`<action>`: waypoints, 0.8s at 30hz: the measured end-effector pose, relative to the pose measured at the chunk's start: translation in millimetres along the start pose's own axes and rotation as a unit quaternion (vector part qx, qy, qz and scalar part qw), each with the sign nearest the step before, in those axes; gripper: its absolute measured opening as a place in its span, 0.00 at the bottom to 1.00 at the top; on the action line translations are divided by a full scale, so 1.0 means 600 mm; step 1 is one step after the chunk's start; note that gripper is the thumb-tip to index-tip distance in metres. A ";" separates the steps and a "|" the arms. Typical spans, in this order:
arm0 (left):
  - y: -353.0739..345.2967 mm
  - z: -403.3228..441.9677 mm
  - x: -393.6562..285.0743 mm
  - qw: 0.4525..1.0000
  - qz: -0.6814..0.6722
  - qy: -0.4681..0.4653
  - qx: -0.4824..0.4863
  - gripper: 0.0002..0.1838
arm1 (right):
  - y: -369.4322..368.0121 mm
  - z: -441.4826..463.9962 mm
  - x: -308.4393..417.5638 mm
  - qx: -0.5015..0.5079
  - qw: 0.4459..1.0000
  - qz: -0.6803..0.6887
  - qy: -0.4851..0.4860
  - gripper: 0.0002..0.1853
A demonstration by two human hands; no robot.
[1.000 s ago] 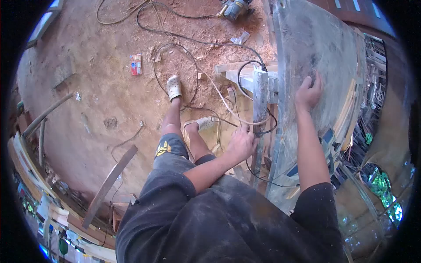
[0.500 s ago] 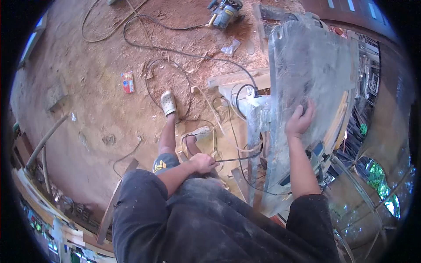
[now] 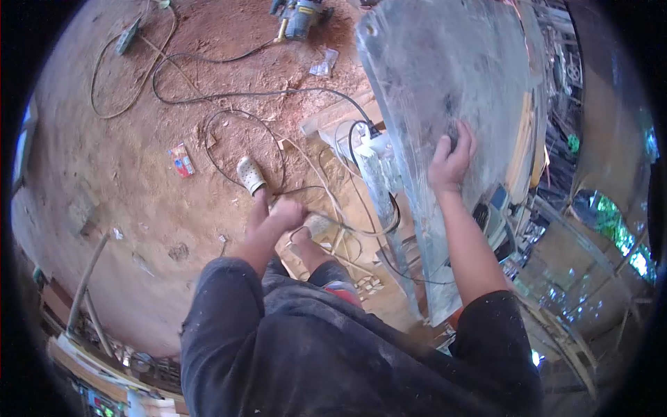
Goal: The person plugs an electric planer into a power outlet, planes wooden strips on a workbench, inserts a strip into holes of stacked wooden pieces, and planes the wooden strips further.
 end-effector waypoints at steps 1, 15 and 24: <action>0.005 0.035 0.022 0.997 0.059 0.008 -0.040 0.13 | -0.002 0.000 -0.001 -0.002 1.000 -0.003 0.006 0.23; 0.100 -0.188 0.067 0.922 -0.044 0.011 -0.384 0.29 | 0.033 -0.103 0.059 0.020 0.973 0.226 -0.047 0.21; -0.296 -0.384 0.131 0.793 -0.335 0.395 -0.322 0.27 | 0.225 -0.668 -0.031 0.237 0.847 0.444 -0.171 0.11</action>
Point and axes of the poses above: each hand's wrist, its own z-axis towards the middle knuckle, its own y-axis out of the back of the hand, x = y × z, the point moved 2 cm from there along z, towards the middle knuckle, and after that the axes turned 6 degrees about x, right-handed, at the moved point
